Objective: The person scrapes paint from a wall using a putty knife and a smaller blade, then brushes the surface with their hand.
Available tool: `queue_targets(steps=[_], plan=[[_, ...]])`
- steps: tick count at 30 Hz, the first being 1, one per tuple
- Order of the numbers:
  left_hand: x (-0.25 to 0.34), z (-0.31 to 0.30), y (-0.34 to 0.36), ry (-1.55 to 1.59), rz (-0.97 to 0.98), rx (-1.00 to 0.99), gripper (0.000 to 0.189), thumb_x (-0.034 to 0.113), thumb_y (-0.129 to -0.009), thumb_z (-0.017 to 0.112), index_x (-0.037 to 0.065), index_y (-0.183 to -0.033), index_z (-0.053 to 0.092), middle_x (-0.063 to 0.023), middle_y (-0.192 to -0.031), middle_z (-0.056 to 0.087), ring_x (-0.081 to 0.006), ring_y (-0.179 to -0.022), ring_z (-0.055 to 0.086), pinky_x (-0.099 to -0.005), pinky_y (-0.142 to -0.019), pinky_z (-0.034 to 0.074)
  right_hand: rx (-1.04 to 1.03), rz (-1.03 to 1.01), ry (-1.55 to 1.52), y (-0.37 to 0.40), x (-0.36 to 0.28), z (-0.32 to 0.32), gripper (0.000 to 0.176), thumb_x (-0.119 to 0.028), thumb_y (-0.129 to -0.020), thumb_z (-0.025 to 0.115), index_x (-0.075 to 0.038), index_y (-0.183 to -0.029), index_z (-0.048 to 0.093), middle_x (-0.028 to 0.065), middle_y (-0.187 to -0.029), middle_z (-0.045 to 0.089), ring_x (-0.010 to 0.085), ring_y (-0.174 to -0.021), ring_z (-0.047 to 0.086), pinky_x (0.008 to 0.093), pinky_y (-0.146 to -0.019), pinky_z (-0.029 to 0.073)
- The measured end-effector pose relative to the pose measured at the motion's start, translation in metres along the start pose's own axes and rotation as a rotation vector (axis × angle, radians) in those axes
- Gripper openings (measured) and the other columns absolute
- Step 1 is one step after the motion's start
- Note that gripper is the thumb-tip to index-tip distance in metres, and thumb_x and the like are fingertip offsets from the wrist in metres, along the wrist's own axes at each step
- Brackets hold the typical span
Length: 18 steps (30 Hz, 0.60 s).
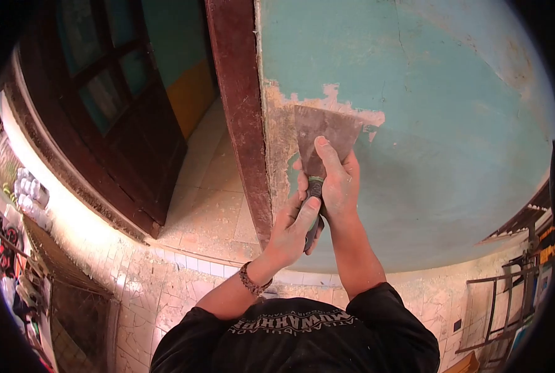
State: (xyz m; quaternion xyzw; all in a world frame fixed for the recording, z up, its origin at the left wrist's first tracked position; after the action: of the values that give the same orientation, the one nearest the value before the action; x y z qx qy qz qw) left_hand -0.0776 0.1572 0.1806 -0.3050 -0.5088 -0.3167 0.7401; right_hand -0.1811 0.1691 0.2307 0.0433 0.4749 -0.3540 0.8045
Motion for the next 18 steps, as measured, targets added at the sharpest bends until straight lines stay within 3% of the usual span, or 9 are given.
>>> queue_targets(steps=[2, 3, 4, 7, 9, 13, 17, 18], plan=[[0.009, 0.003, -0.01, 0.079, 0.02, 0.004, 0.036, 0.042, -0.103, 0.046, 0.006, -0.105, 0.05, -0.0061, -0.062, 0.056, -0.0107, -0.037, 0.046, -0.0251, -0.031, 0.035, 0.024, -0.154, 0.177, -0.011, -0.004, 0.001, 0.024, -0.025, -0.097, 0.057, -0.003, -0.105, 0.054, 0.012, -0.075, 0.062, 0.015, -0.046, 0.055, 0.0278, -0.04, 0.045], [0.016, 0.003, -0.016, 0.043, -0.039, -0.008, 0.038, 0.04, -0.103, 0.045, 0.01, -0.126, 0.043, -0.0075, -0.062, 0.055, -0.0142, -0.038, 0.048, -0.0261, -0.03, 0.036, 0.021, -0.146, 0.172, -0.011, -0.006, 0.002, 0.024, -0.025, -0.097, 0.057, -0.003, -0.105, 0.054, 0.012, -0.075, 0.062, 0.015, -0.046, 0.055, 0.0278, -0.04, 0.045], [0.011, 0.003, -0.015, 0.045, -0.042, 0.002, 0.038, 0.04, -0.103, 0.045, 0.01, -0.126, 0.043, -0.0075, -0.062, 0.055, -0.0142, -0.038, 0.048, -0.0261, -0.03, 0.036, 0.025, -0.143, 0.154, -0.01, -0.01, 0.006, 0.024, -0.025, -0.097, 0.057, -0.003, -0.105, 0.054, 0.0113, -0.075, 0.062, 0.0146, -0.048, 0.055, 0.0276, -0.04, 0.044], [-0.007, 0.009, -0.012, 0.127, -0.086, -0.012, 0.038, 0.041, -0.103, 0.044, 0.009, -0.124, 0.045, -0.0085, -0.061, 0.055, -0.0151, -0.036, 0.047, -0.0264, -0.029, 0.035, 0.014, -0.127, 0.186, -0.009, 0.004, -0.014, 0.025, -0.024, -0.096, 0.059, -0.002, -0.105, 0.054, 0.0096, -0.075, 0.061, 0.0143, -0.052, 0.056, 0.0271, -0.041, 0.044], [-0.015, 0.017, -0.006, 0.172, -0.019, 0.073, 0.037, 0.042, -0.103, 0.045, 0.007, -0.11, 0.052, -0.0093, -0.059, 0.055, -0.0161, -0.034, 0.047, -0.0267, -0.029, 0.034, 0.024, -0.11, 0.197, -0.006, 0.008, -0.018, 0.025, -0.025, -0.095, 0.061, -0.002, -0.104, 0.056, 0.0073, -0.076, 0.062, 0.0141, -0.057, 0.058, 0.0264, -0.042, 0.045], [0.013, 0.014, -0.016, 0.118, -0.081, 0.054, 0.034, 0.042, -0.102, 0.047, 0.009, -0.104, 0.055, -0.0077, -0.06, 0.056, -0.016, -0.036, 0.049, -0.0263, -0.029, 0.033, -0.03, -0.092, 0.133, -0.015, -0.022, 0.009, 0.025, -0.025, -0.094, 0.062, -0.001, -0.101, 0.058, 0.0075, -0.078, 0.063, 0.0141, -0.058, 0.059, 0.0267, -0.043, 0.045], [-0.007, 0.005, -0.009, 0.153, -0.057, 0.106, 0.036, 0.042, -0.102, 0.046, 0.008, -0.099, 0.056, -0.0082, -0.06, 0.056, -0.0158, -0.036, 0.049, -0.0256, -0.03, 0.034, -0.021, -0.08, 0.12, -0.014, 0.013, -0.002, 0.023, -0.024, -0.094, 0.061, -0.001, -0.098, 0.059, 0.0076, -0.077, 0.063, 0.0142, -0.056, 0.058, 0.0266, -0.042, 0.044], [-0.006, 0.003, -0.007, 0.133, -0.052, 0.176, 0.036, 0.043, -0.102, 0.047, 0.008, -0.097, 0.056, -0.0083, -0.06, 0.056, -0.0154, -0.036, 0.049, -0.0253, -0.03, 0.033, -0.003, -0.218, 0.135, -0.018, 0.02, 0.006, 0.023, -0.023, -0.095, 0.06, -0.001, -0.097, 0.059, 0.0078, -0.074, 0.062, 0.014, -0.053, 0.057, 0.0265, -0.042, 0.043]])
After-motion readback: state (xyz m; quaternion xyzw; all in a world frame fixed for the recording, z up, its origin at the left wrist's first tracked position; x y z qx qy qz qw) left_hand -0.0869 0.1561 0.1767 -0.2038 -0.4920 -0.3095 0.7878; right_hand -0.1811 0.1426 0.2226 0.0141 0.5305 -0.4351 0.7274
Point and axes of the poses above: each hand's wrist, its own y-axis away from the middle knuckle, its own z-axis out of the palm, x = y × z, the point moved 1 cm from there along -y, towards the middle knuckle
